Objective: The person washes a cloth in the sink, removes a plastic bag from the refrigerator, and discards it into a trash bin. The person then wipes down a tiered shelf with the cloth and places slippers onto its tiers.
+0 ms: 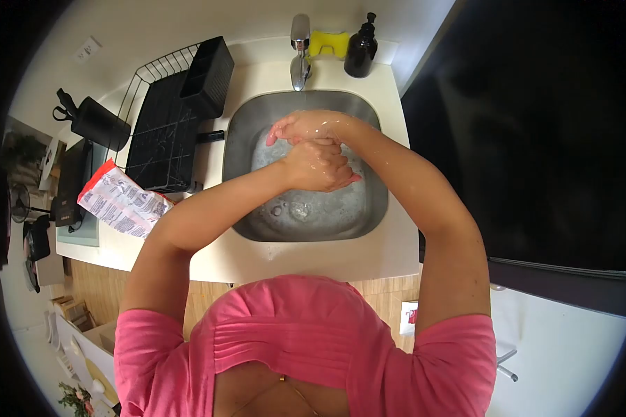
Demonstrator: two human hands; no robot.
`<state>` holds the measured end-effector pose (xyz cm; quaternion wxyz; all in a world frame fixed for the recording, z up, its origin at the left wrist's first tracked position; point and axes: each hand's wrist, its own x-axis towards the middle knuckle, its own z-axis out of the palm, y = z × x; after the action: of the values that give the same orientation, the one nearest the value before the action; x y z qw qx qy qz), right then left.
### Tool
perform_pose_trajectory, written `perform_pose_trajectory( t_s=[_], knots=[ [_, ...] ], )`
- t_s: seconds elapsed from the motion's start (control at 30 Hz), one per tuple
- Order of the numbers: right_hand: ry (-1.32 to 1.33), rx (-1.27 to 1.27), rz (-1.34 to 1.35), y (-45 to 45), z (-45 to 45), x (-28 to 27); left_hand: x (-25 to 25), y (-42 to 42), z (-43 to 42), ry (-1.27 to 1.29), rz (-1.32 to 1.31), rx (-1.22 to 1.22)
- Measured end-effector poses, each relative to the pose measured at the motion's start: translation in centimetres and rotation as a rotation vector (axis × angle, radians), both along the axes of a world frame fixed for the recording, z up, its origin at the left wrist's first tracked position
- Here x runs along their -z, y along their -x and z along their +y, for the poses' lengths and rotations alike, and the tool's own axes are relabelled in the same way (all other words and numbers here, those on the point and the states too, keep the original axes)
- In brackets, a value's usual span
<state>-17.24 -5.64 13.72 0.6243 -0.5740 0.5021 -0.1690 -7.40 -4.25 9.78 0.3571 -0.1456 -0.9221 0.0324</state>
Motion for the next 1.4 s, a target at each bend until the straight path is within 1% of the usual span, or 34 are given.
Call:
perform_pose_trajectory(
  t_s=[0.03, 0.07, 0.13, 0.17, 0.23, 0.27, 0.3, 0.33, 0.37, 0.43, 0.47, 0.5, 0.57, 0.63, 0.67, 0.73, 0.77, 0.8, 0.83, 0.9, 0.93, 0.97, 1.0, 1.03, 1.07, 1.1, 1.17, 1.23, 1.27, 1.3, 1.37, 1.4],
  knots=[
    [0.047, -0.002, 0.143, -0.4, 0.1, -0.2, 0.6, 0.1, 0.0, 0.028, -0.063, -0.016],
    [0.112, -0.006, 0.21, -0.5, -0.2, 0.2, 1.2, 0.3, -0.1, 0.056, -0.126, -0.032],
    [0.234, -0.014, 0.342, -0.3, -0.9, 2.7, 3.1, 0.8, -0.7, 0.161, -0.178, -0.041],
    [0.321, 0.006, 0.364, -0.4, -0.9, 4.8, 4.4, 1.0, -0.8, 0.213, -0.203, -0.046],
    [0.5, 0.045, 0.409, -0.3, -1.1, 9.6, 7.8, 0.8, -0.2, 0.111, -0.331, -0.058],
    [0.483, 0.123, 0.481, -0.4, -0.7, 11.6, 9.3, 0.6, 0.2, 0.06, -0.393, -0.066],
    [0.469, 0.2, 0.554, -0.8, 0.1, 13.3, 10.5, 0.5, 0.4, 0.074, -0.432, 0.008],
    [0.456, 0.276, 0.625, -1.5, 1.0, 13.6, 11.2, 0.1, 0.6, 0.09, -0.472, 0.08],
    [0.349, 0.366, 0.48, -1.4, 1.8, 13.6, 11.9, -0.2, 0.6, 0.106, -0.513, 0.152],
    [0.122, 0.533, 0.184, -0.4, 4.2, 11.7, 9.1, -2.2, 0.9, -0.29, -0.47, -0.001],
    [0.337, 0.5, 0.166, 1.0, 5.0, 13.0, 8.2, -3.2, 0.9, -0.493, -0.443, -0.075],
    [0.552, 0.464, 0.145, 2.8, 5.8, 15.3, 8.7, -3.8, 0.1, -0.693, -0.335, -0.134],
    [0.574, 0.464, -0.007, 3.0, 7.0, 15.5, 10.0, -4.5, -2.3, -1.082, -0.107, -0.246],
    [0.182, 0.541, -0.254, 0.6, 8.7, 11.3, 8.9, -4.9, -3.3, -1.407, -0.037, -0.138],
    [0.161, 0.465, -0.102, 0.2, 8.5, 11.0, 8.0, -4.7, -3.7, -1.563, -0.001, -0.074],
    [0.116, 0.318, 0.205, 0.0, 8.2, 9.7, 6.4, -4.2, -3.0, -1.677, 0.017, -0.045],
    [0.112, 0.389, 0.18, 0.5, 8.6, 8.7, 5.9, -3.9, -2.7, -1.734, 0.024, -0.028],
    [0.109, 0.457, 0.154, 0.8, 9.2, 6.7, 7.0, -3.6, -3.1, -1.709, 0.003, 0.007],
    [0.106, 0.523, 0.128, 1.3, 9.7, 5.4, 7.0, -3.4, -3.1, -1.695, 0.03, -0.1],
    [0.081, 1.145, -0.161, 3.7, 11.0, 5.3, 7.1, -3.6, -3.0, -1.663, 0.083, -0.324],
    [0.224, 1.102, -0.132, 4.9, 12.4, 1.8, 8.9, -4.1, -4.1, -1.51, 0.012, -0.478],
    [0.415, 1.086, -0.135, 7.1, 13.7, 0.1, 9.4, -4.7, -4.4, -1.557, -0.056, -0.495],
    [0.566, 1.265, 0.003, 5.4, 14.9, -5.6, 9.8, -5.3, -4.4, -1.604, -0.127, -0.512],
    [0.719, 1.342, 0.131, 6.5, 15.8, -8.3, 10.2, -5.7, -4.3, -1.651, -0.2, -0.531],
    [0.91, 1.427, 0.166, 6.4, 16.3, -11.9, 10.5, -5.9, -4.1, -1.639, -0.238, -0.497],
    [1.183, 1.436, 0.365, 7.5, 16.6, -14.3, 10.9, -6.0, -3.9, -1.625, -0.278, -0.464],
    [1.371, 1.596, 0.636, 7.7, 15.5, -18.7, 11.3, -6.0, -3.3, -1.61, -0.338, -0.384],
    [1.67, 1.262, 1.374, 12.8, 12.3, -19.6, 11.1, -5.5, -2.5, -1.601, -0.371, -0.296],
    [1.492, 1.121, 1.973, 15.4, 10.4, -19.1, 11.0, -5.5, -2.3, -1.576, -0.428, -0.317],
    [1.21, 0.901, 2.533, 18.1, 8.6, -17.8, 10.9, -5.4, -2.1, -1.549, -0.482, -0.339],
    [0.993, 0.683, 2.532, 23.9, 6.5, -12.5, 11.2, -5.7, -1.9, -1.528, -0.547, -0.379],
    [1.107, 0.729, 2.357, 26.5, 4.9, -9.1, 11.6, -6.1, -1.7, -1.536, -0.559, -0.396]
  ],
)
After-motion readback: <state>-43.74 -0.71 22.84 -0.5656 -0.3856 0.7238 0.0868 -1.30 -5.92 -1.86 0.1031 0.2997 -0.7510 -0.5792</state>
